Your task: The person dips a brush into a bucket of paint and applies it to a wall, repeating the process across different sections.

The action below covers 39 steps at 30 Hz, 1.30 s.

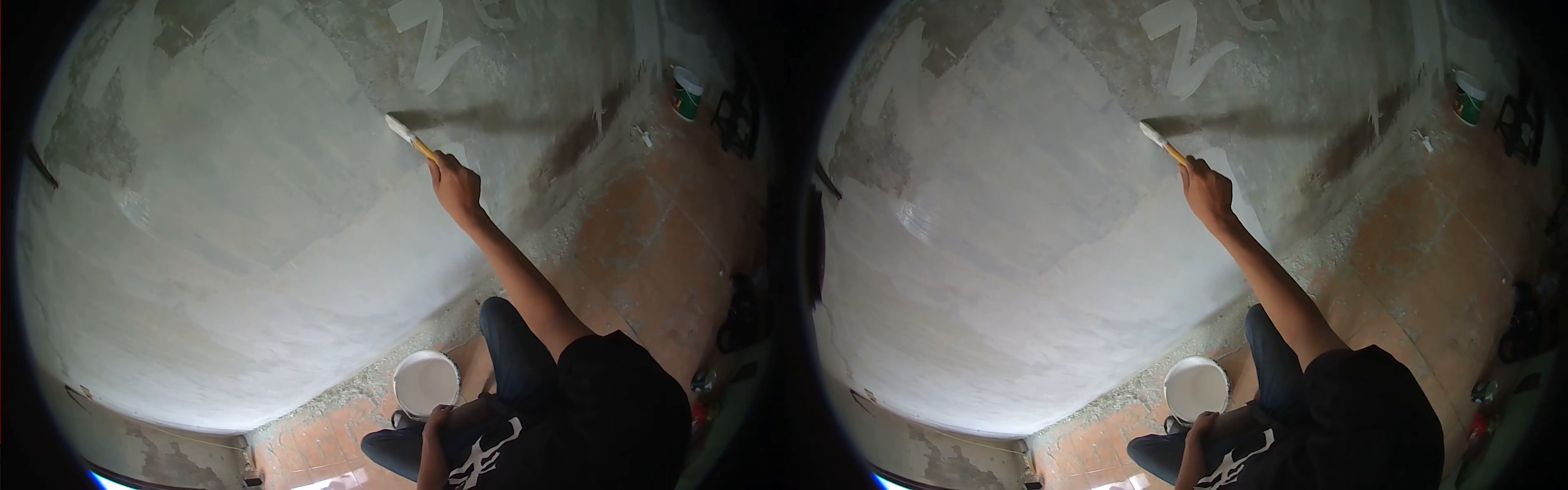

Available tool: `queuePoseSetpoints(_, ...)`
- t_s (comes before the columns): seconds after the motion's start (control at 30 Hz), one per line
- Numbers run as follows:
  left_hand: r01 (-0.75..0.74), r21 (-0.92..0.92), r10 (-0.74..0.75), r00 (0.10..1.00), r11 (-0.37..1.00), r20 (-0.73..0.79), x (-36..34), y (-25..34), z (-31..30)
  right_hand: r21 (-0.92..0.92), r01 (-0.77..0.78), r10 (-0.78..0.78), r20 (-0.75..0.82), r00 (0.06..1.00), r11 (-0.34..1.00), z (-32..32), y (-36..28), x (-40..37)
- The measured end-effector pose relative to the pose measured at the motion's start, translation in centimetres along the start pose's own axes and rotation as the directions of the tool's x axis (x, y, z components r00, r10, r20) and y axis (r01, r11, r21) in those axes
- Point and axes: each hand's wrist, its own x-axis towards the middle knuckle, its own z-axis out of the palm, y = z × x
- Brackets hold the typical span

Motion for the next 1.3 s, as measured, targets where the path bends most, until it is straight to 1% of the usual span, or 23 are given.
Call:
queuePoseSetpoints(0.03,-0.005,-0.013,0.004,1.000,1.000,-0.002,-0.1,0.1,0.0,-0.064,0.008,-0.003,0.071,0.997,0.998,0.8,0.4,-0.5)
queuePoseSetpoints(0.07,-0.003,-0.032,0.003,1.000,0.999,0.003,-0.3,0.1,0.2,-0.062,0.023,-0.018,0.084,0.996,0.998,1.2,1.0,-1.5)
queuePoseSetpoints(0.13,-0.013,-0.006,0.013,0.999,1.000,-0.033,-1.2,0.9,-0.1,-0.119,0.011,0.013,0.199,0.980,0.993,1.0,2.3,-4.3)
queuePoseSetpoints(0.23,0.014,-0.047,-0.015,1.000,0.999,-0.017,-1.2,0.9,-0.2,-0.129,-0.016,0.052,0.276,0.960,0.991,0.3,4.5,-7.7)
queuePoseSetpoints(0.27,0.013,-0.046,-0.014,1.000,0.999,-0.022,-0.9,0.7,-0.2,-0.126,-0.016,0.051,0.273,0.961,0.992,-0.1,5.0,-8.1)
queuePoseSetpoints(0.33,-0.052,-0.017,0.051,0.998,0.999,-0.038,-0.1,-0.3,0.2,-0.083,-0.098,0.118,0.287,0.950,0.992,-1.3,4.9,-7.7)
queuePoseSetpoints(0.37,-0.052,-0.011,0.051,0.998,0.999,-0.037,0.4,-0.8,0.3,0.001,-0.099,0.097,0.197,0.976,0.995,-1.5,4.7,-7.4)
queuePoseSetpoints(0.4,-0.020,-0.032,0.019,0.999,0.999,-0.032,0.0,-0.5,0.3,-0.004,-0.103,0.102,0.195,0.975,0.995,-1.9,4.2,-6.6)
queuePoseSetpoints(0.47,0.011,-0.048,-0.012,1.000,0.999,-0.025,-0.4,0.1,0.2,0.162,-0.090,0.056,0.199,0.978,0.983,-2.2,3.7,-4.6)
queuePoseSetpoints(0.5,0.028,-0.050,-0.028,1.000,0.998,-0.006,-0.6,0.3,0.0,0.166,-0.083,0.041,0.247,0.968,0.983,-1.7,4.1,-3.7)
queuePoseSetpoints(0.53,0.045,-0.052,-0.044,0.999,0.998,0.012,-0.7,0.6,-0.2,0.166,-0.086,0.043,0.245,0.969,0.982,-1.3,4.6,-3.0)
queuePoseSetpoints(0.6,0.028,-0.043,-0.029,1.000,0.999,-0.007,-1.2,1.0,-0.2,0.098,-0.016,-0.014,0.297,0.955,0.995,-0.7,5.7,-1.8)
queuePoseSetpoints(0.67,0.011,-0.039,-0.012,0.999,0.999,-0.031,-1.2,1.0,-0.3,0.063,-0.071,0.048,0.304,0.951,0.995,-0.3,7.3,-1.1)
queuePoseSetpoints(0.77,-0.036,0.003,0.036,0.998,0.999,-0.053,-1.0,0.5,-0.2,-0.007,-0.047,0.046,0.346,0.937,0.999,-0.4,9.1,-0.7)
queuePoseSetpoints(0.83,-0.029,-0.033,0.028,0.999,0.999,-0.034,-1.1,0.5,-0.1,-0.092,-0.002,0.029,0.294,0.955,0.996,-0.8,10.4,-0.6)
queuePoseSetpoints(0.87,-0.029,-0.035,0.028,0.999,0.999,-0.031,-1.1,0.6,0.0,-0.138,-0.057,0.099,0.320,0.942,0.989,-1.3,11.2,-0.5)
queuePoseSetpoints(0.97,0.000,-0.045,-0.001,1.000,0.999,-0.031,-1.0,0.8,-0.1,-0.187,-0.108,0.155,0.258,0.953,0.976,-2.2,14.2,-0.7)
queuePoseSetpoints(1.03,-0.011,0.002,0.011,1.000,1.000,-0.021,-0.9,0.7,-0.1,-0.293,-0.176,0.246,0.221,0.944,0.940,-3.5,14.9,-0.8)
queuePoseSetpoints(1.07,-0.021,0.003,0.021,1.000,1.000,-0.018,-0.4,0.5,-0.1,-0.298,-0.173,0.243,0.214,0.946,0.939,-3.7,15.0,-0.9)
queuePoseSetpoints(1.1,0.001,-0.007,-0.001,1.000,1.000,-0.005,-0.2,0.4,-0.1,-0.308,-0.202,0.257,0.152,0.954,0.930,-3.8,15.1,-1.2)
queuePoseSetpoints(1.17,0.022,-0.012,-0.022,1.000,1.000,0.011,0.1,0.4,0.1,-0.348,-0.225,0.263,0.066,0.962,0.910,-3.7,14.0,-1.6)
queuePoseSetpoints(1.23,0.044,-0.073,-0.040,0.998,0.996,0.054,-0.6,1.2,-0.2,-0.348,-0.211,0.248,0.064,0.967,0.913,-2.6,12.5,-2.0)
queuePoseSetpoints(1.3,0.025,-0.037,-0.024,0.999,0.999,0.027,-1.4,2.0,-0.5,-0.336,-0.149,0.199,0.118,0.973,0.930,-0.9,10.2,-2.8)
